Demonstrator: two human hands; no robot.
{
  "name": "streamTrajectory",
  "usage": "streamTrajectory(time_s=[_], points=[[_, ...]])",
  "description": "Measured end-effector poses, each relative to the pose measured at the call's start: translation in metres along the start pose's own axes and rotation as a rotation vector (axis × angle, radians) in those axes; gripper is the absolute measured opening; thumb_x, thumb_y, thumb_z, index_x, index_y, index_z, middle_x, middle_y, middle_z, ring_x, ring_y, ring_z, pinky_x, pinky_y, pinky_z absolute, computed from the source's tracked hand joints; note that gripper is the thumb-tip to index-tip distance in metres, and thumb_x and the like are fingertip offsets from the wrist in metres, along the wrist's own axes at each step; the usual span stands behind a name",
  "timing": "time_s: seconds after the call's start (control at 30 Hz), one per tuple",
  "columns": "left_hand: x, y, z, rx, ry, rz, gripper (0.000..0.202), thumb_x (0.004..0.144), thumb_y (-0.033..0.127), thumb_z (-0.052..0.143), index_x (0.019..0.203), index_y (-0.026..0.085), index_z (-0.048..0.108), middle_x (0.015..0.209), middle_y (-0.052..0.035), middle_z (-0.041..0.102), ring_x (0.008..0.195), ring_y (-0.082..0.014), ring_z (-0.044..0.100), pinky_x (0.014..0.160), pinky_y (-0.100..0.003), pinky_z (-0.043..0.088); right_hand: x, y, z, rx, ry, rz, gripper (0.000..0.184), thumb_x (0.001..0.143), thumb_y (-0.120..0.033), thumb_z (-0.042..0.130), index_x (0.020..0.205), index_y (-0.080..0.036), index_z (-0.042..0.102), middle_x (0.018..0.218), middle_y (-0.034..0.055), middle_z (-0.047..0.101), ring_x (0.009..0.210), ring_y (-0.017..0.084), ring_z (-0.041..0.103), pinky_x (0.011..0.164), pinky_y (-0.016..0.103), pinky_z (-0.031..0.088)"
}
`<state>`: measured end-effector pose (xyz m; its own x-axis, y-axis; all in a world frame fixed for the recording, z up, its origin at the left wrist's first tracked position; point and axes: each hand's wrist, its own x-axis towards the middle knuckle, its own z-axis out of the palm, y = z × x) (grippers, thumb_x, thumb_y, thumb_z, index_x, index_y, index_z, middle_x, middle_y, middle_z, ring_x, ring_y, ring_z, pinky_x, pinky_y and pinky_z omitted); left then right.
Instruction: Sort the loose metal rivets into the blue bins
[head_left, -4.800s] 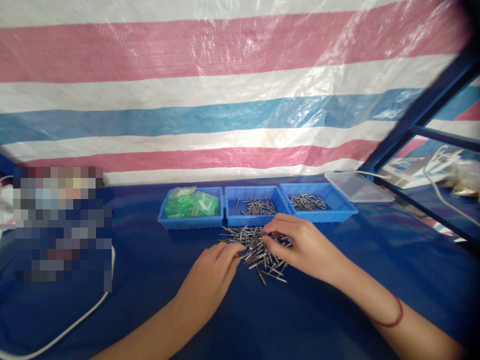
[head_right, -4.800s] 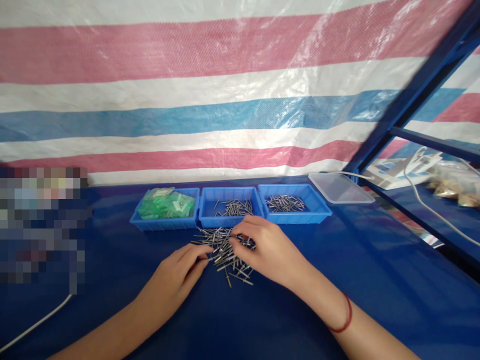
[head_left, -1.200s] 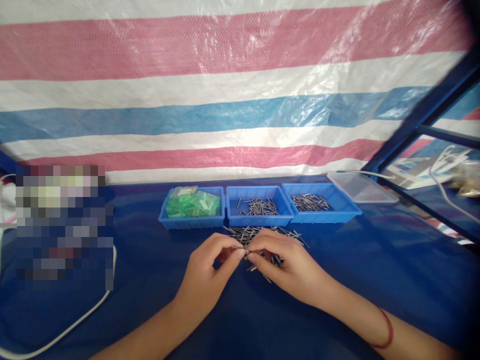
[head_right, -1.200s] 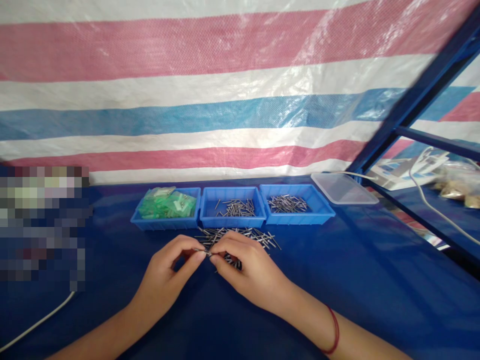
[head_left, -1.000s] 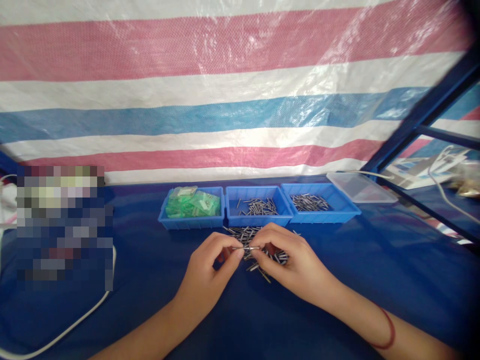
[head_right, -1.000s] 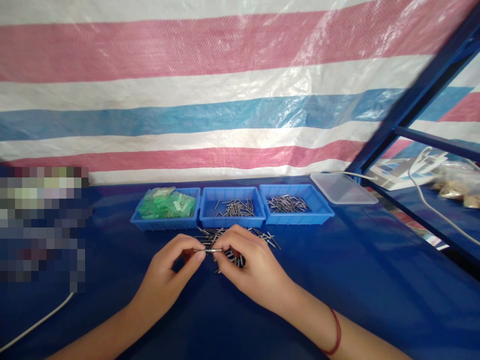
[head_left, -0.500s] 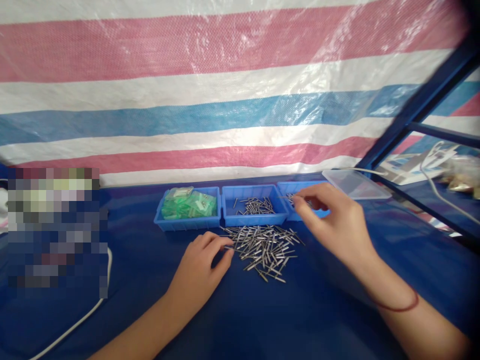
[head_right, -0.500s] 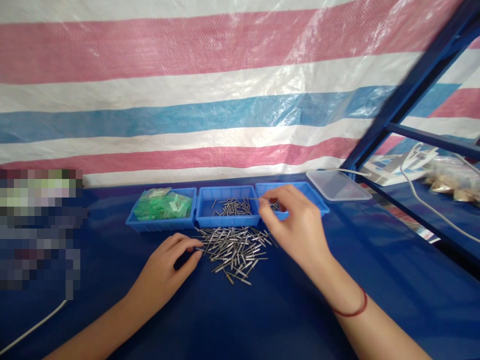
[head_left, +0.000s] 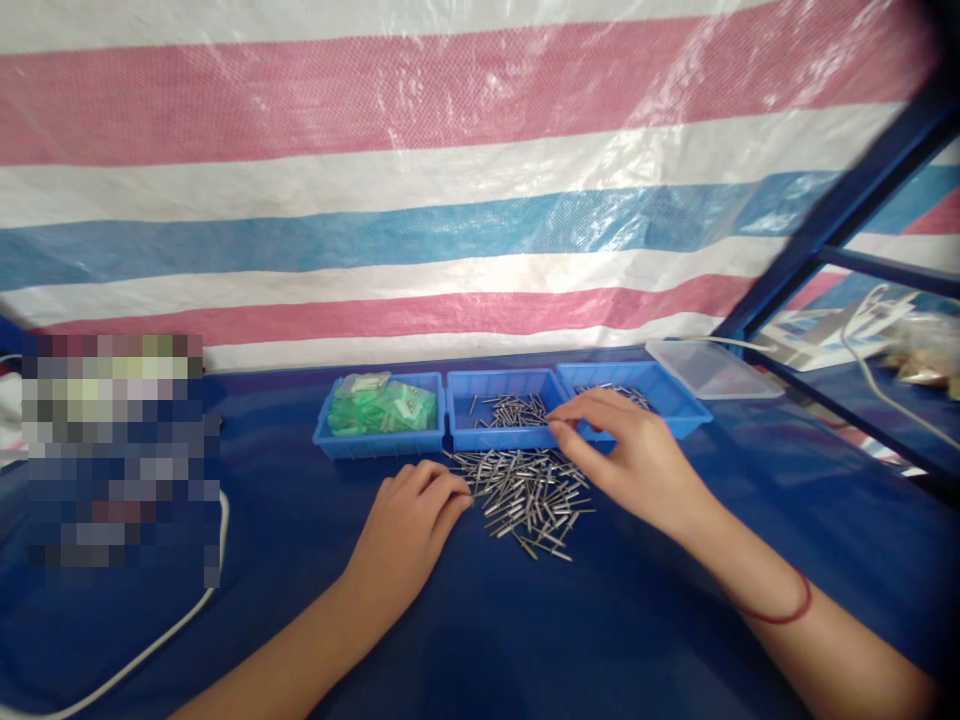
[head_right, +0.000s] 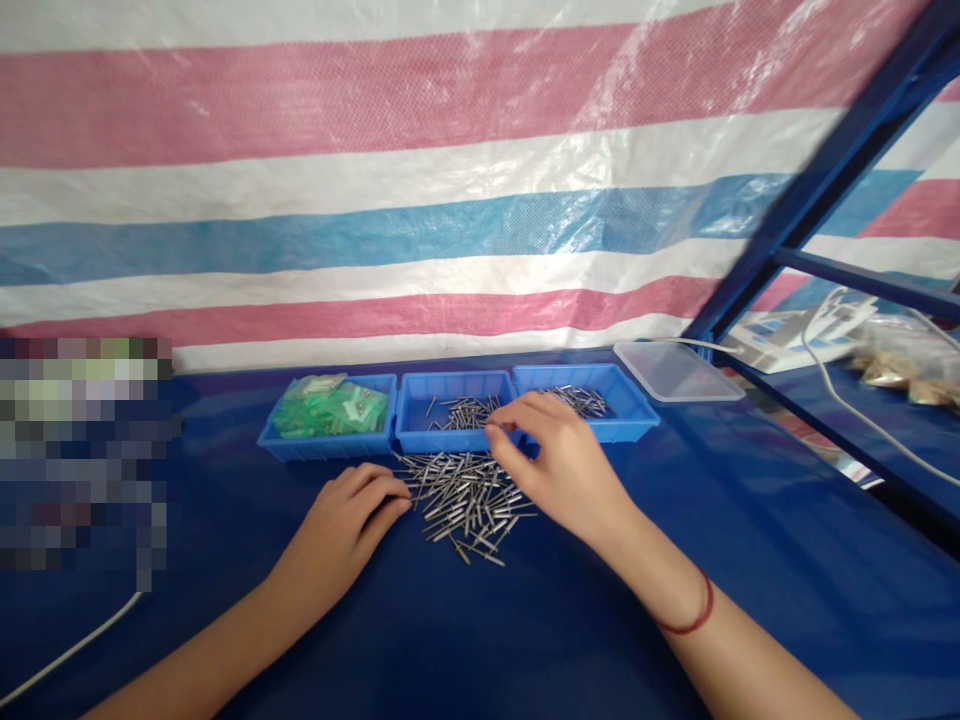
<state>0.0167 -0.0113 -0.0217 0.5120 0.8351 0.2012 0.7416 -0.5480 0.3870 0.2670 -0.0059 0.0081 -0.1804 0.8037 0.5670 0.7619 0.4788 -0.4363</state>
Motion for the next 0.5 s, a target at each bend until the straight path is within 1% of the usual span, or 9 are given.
streamTrajectory(time_s=[0.07,0.13,0.27,0.37,0.5], points=[[0.001,0.001,-0.001,-0.099,0.022,-0.025,0.016,0.095,0.028,0.047,0.094,0.022,0.062,0.096,-0.0016,0.066,0.089,-0.0198,0.059,0.079,-0.033,0.043,-0.005,-0.015,0.01,0.132,-0.089,-0.06,0.01,0.085,-0.022,0.057,0.087,-0.019,0.066,0.086,0.0055,0.068,0.082,0.019,0.062,0.079,0.034,0.048],[0.0,0.004,-0.003,-0.212,0.048,-0.047,0.015,0.094,0.028,0.047,0.094,0.022,0.06,0.094,-0.0011,0.067,0.087,-0.0186,0.06,0.078,-0.031,0.044,-0.01,-0.026,0.019,0.247,-0.151,-0.074,0.01,0.084,-0.021,0.06,0.092,-0.019,0.066,0.088,0.0058,0.068,0.083,0.019,0.062,0.079,0.034,0.049],[-0.002,0.011,-0.004,-0.388,0.086,-0.059,0.013,0.092,0.028,0.049,0.092,0.022,0.061,0.089,-0.0004,0.068,0.081,-0.0164,0.062,0.075,-0.027,0.045,-0.017,-0.036,0.029,0.443,-0.244,-0.001,0.012,0.084,-0.023,0.062,0.094,-0.02,0.066,0.087,0.0046,0.067,0.079,0.015,0.062,0.072,0.029,0.05],[-0.003,0.014,-0.004,-0.456,0.102,-0.038,0.012,0.092,0.026,0.05,0.09,0.021,0.062,0.086,0.0006,0.067,0.077,-0.015,0.062,0.074,-0.026,0.045,-0.017,-0.039,0.029,0.533,-0.258,0.045,0.009,0.084,-0.024,0.062,0.092,-0.02,0.066,0.084,0.0033,0.066,0.072,0.013,0.061,0.065,0.026,0.049],[-0.003,0.016,-0.003,-0.481,0.115,-0.041,0.012,0.09,0.024,0.052,0.09,0.021,0.063,0.085,0.0001,0.068,0.076,-0.0151,0.062,0.073,-0.025,0.045,-0.016,-0.04,0.026,0.57,-0.243,0.056,0.007,0.085,-0.024,0.061,0.086,-0.019,0.066,0.08,0.0029,0.065,0.07,0.013,0.06,0.063,0.024,0.048]])
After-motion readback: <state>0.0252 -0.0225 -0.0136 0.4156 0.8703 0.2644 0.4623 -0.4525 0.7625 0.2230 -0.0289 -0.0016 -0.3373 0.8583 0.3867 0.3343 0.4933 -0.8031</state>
